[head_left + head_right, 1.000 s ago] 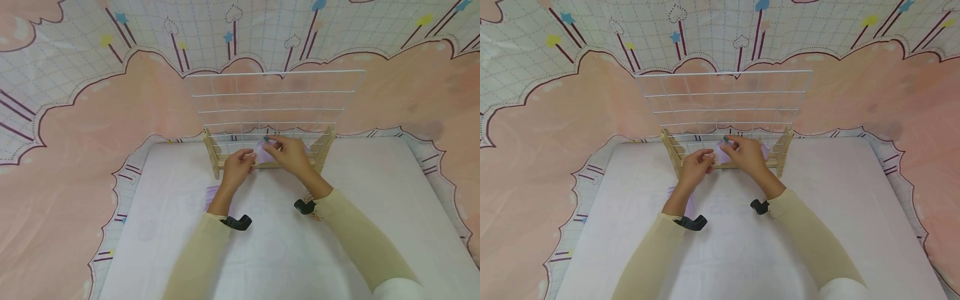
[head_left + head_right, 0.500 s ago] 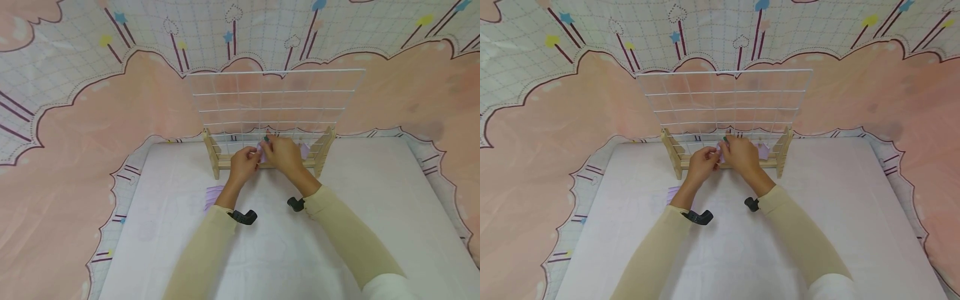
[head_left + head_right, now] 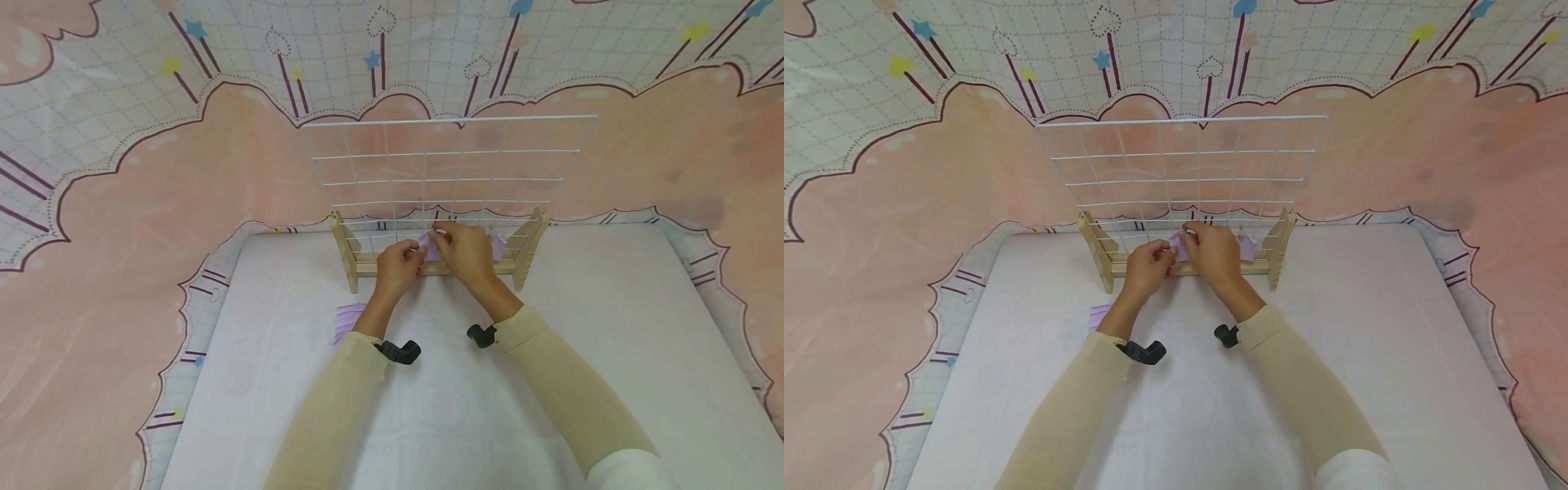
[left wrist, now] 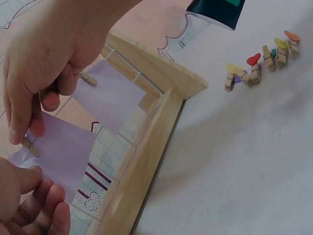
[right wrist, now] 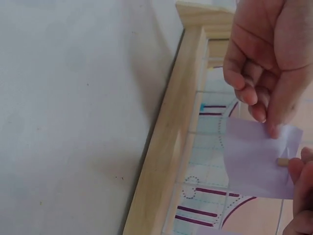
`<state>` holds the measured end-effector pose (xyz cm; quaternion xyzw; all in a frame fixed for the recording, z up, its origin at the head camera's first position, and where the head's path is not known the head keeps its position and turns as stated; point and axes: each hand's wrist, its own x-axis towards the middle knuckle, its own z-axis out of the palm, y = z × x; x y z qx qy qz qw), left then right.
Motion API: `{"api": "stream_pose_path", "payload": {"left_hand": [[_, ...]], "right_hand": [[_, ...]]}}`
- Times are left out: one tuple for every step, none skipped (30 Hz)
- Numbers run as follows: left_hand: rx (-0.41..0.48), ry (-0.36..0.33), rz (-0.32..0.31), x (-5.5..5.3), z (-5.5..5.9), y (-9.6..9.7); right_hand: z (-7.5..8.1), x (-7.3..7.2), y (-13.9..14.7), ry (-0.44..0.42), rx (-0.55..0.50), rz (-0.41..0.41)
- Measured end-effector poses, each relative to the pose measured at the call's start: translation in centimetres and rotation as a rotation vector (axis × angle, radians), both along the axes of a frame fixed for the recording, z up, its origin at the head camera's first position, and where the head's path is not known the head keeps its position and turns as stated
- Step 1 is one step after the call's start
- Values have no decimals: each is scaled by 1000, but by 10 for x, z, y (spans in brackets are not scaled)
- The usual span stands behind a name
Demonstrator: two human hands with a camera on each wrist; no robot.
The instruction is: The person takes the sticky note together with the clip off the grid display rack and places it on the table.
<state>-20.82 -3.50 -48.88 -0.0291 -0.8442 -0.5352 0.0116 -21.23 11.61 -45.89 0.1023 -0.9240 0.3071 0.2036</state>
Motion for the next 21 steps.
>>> {"api": "stream_pose_path", "payload": {"left_hand": [[-6,8,1,0,0,0],[-16,16,3,-1,0,0],[-27,24,7,-1,0,1],[-36,31,10,-1,0,1],[-45,36,14,-1,0,1],[-53,39,17,-2,0,1],[-55,38,19,-2,0,1],[-57,37,20,-2,-1,1],[-56,35,21,-1,-1,0],[-54,35,21,-1,-2,0],[-49,34,22,-1,-2,0],[-47,33,23,-1,-3,0],[-49,32,24,-1,-3,0],[-50,31,24,-1,-3,-1],[-54,31,26,0,-4,-2],[-54,31,27,0,-4,-2],[-58,28,28,0,-4,-3],[-63,26,30,1,-4,-4],[-63,22,31,2,-4,-5],[-59,19,32,2,-4,-6],[-53,13,34,3,-4,-6]], "right_hand": [[0,0,1,18,-15,6],[0,0,1,38,-28,13],[-1,-1,2,58,-34,16],[-1,-1,2,75,-44,20],[-2,-1,3,90,-56,22],[-3,-1,3,103,-67,24],[-4,-1,3,113,-72,23],[-4,-1,3,122,-82,23],[-5,-1,3,129,-88,19],[-6,0,3,137,-97,19],[-6,0,2,145,-102,17],[-6,0,2,152,-110,17],[-7,0,1,160,-119,16],[-6,0,1,166,-131,19],[-6,0,1,172,-144,22],[-6,0,1,172,-161,27],[-6,0,1,170,-182,32],[-7,0,1,163,-208,36],[-7,0,1,156,-233,43],[-7,1,2,144,-260,51],[-8,1,3,128,-290,58]]}}
